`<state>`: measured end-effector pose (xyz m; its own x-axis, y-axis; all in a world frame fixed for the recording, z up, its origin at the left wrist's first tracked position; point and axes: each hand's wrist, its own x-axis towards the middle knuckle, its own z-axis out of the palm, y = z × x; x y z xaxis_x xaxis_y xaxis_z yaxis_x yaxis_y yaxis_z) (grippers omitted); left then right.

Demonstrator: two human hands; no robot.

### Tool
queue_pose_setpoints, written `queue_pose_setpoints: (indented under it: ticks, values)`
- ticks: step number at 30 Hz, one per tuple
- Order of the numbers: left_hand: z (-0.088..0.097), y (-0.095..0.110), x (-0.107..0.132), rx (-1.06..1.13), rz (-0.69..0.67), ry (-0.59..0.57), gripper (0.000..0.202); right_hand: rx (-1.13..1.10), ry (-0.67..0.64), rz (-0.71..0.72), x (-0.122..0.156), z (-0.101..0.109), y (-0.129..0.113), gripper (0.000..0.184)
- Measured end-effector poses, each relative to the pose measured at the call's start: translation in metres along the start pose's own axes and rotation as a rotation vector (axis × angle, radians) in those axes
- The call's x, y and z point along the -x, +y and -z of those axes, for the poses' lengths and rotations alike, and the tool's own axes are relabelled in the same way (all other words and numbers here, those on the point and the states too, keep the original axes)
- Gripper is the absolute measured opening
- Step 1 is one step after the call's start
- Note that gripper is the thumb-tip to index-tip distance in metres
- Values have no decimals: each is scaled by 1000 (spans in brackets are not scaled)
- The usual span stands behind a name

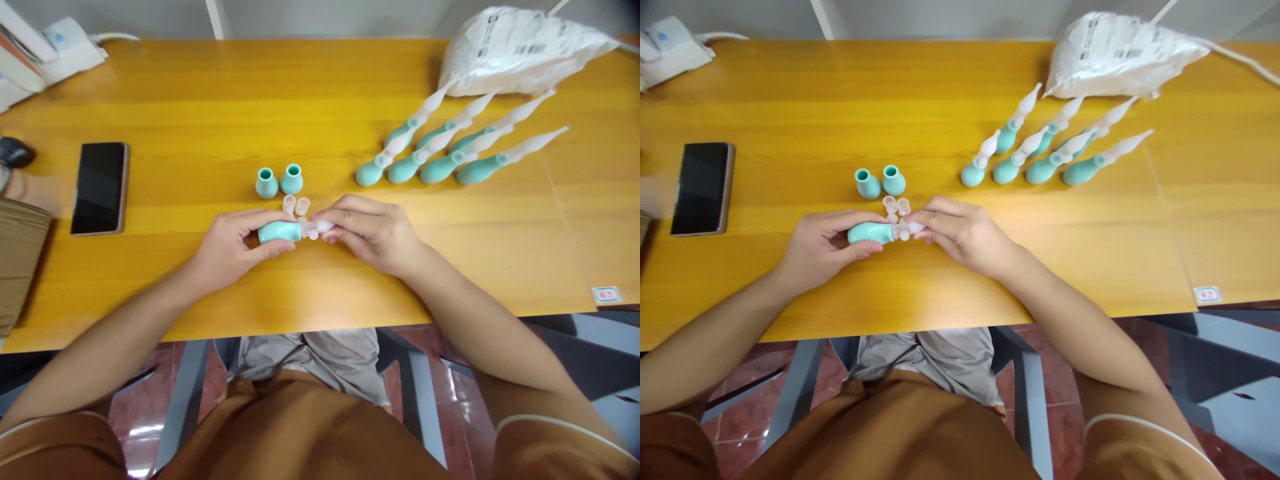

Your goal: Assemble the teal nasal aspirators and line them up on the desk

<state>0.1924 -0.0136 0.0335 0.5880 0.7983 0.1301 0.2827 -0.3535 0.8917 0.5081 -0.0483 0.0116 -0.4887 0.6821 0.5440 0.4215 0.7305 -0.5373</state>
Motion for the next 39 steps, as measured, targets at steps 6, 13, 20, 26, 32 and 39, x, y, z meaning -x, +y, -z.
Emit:
queue_pose_setpoints:
  ticks: [6, 13, 20, 26, 32, 39]
  values:
    - [-4, -3, 4, -69, -69, 57, 38, -103, 27, -66, -3, -1, -7, 25]
    - [-3, -5, 9, -167, -236, 110, 39, -140, 89, -83, -5, -6, -13, 20]
    - [-4, -7, 7, -167, -284, 71, 43, -247, 123, -142, -7, -8, -15, 21]
    - [-4, -5, 8, -171, -284, 17, 47, -407, 148, -172, -10, -6, -18, 21]
    - [-3, -2, 6, -218, -246, -44, 38, -350, 161, -77, -11, -12, -15, 17]
    - [2, -11, -5, -192, -471, 161, 25, -245, 149, 22, -12, -7, -22, 36]
